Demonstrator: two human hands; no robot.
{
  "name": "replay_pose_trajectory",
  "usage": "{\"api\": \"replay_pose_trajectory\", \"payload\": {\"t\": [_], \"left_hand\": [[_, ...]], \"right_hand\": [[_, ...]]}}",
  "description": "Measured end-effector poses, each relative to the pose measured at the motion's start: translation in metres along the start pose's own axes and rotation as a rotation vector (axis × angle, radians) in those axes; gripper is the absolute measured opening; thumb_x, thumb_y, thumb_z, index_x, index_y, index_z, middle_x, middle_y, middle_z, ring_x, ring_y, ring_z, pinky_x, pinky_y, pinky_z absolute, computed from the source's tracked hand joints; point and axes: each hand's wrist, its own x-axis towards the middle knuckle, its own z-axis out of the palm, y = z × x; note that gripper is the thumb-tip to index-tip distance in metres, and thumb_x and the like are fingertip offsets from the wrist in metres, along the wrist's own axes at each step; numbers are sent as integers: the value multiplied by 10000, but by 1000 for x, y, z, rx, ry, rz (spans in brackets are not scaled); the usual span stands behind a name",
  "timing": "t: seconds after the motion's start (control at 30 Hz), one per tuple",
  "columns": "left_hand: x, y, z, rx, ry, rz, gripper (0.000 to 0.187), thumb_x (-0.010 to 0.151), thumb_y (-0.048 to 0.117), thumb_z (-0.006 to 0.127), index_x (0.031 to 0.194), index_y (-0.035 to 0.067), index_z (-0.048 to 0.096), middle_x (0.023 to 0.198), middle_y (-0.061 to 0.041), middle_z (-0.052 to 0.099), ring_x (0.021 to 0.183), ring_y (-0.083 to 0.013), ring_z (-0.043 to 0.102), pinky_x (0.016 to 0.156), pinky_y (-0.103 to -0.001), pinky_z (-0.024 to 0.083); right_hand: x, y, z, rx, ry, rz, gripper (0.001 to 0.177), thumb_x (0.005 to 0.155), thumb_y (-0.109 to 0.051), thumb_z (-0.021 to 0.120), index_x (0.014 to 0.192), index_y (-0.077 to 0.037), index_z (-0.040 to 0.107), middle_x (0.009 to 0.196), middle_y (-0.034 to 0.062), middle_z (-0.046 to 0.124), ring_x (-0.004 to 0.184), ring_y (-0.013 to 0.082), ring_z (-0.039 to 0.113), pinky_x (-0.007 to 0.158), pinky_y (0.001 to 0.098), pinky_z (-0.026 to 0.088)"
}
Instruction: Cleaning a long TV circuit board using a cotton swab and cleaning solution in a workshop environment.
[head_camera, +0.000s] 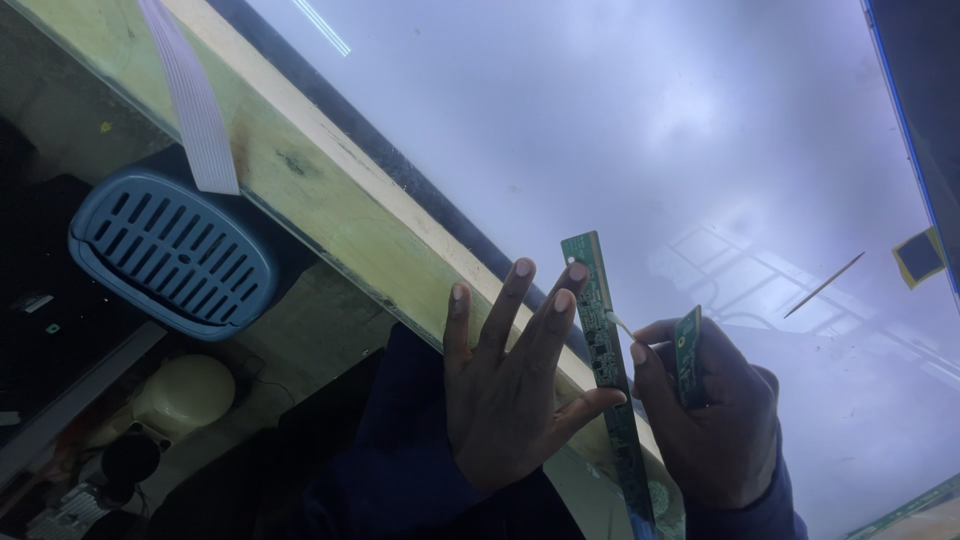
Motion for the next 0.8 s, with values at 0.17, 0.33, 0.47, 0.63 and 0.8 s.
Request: {"api": "replay_pose_trajectory", "payload": {"t": [0.17,0.33,0.47,0.63,0.8], "left_hand": [[0,0,0,-10,-17,-6,918,944,683,603,1521,125,159,1546,23,470,1489,-265,373,1220,-624,234],[-1,1,3,-17,29,-20,838,968,673,527,1513,128,197,1518,37,503,1470,-259,408,1217,-617,245],[0,2,5,-4,58,-26,765,980,676,416,1494,140,232,1485,48,542,1446,-247,435,1207,-605,251],[0,2,4,5,23,-22,780,999,670,406,1522,137,177,1527,43,492,1472,-252,406,1221,-607,246],[2,3,3,4,36,-30,730,1000,651,408,1488,136,237,1489,34,540,1447,-252,429,1203,-596,251]], "right_hand": [[11,-11,1,9,21,-39,23,866,-117,677,853,-106,661,606,-15,705,455,72,612,502,230,498],[4,-7,2,-1,21,-18,39,853,-122,693,829,-104,668,591,-15,689,399,63,528,440,222,447],[15,-16,1,15,26,0,30,846,-101,690,827,-95,668,586,2,696,432,71,591,472,224,492],[20,-23,3,-1,44,-56,53,879,-128,688,859,-89,658,627,12,701,486,87,637,497,233,501],[21,-23,3,5,31,-29,29,868,-103,682,850,-96,660,587,11,694,453,79,629,499,228,500]]}}
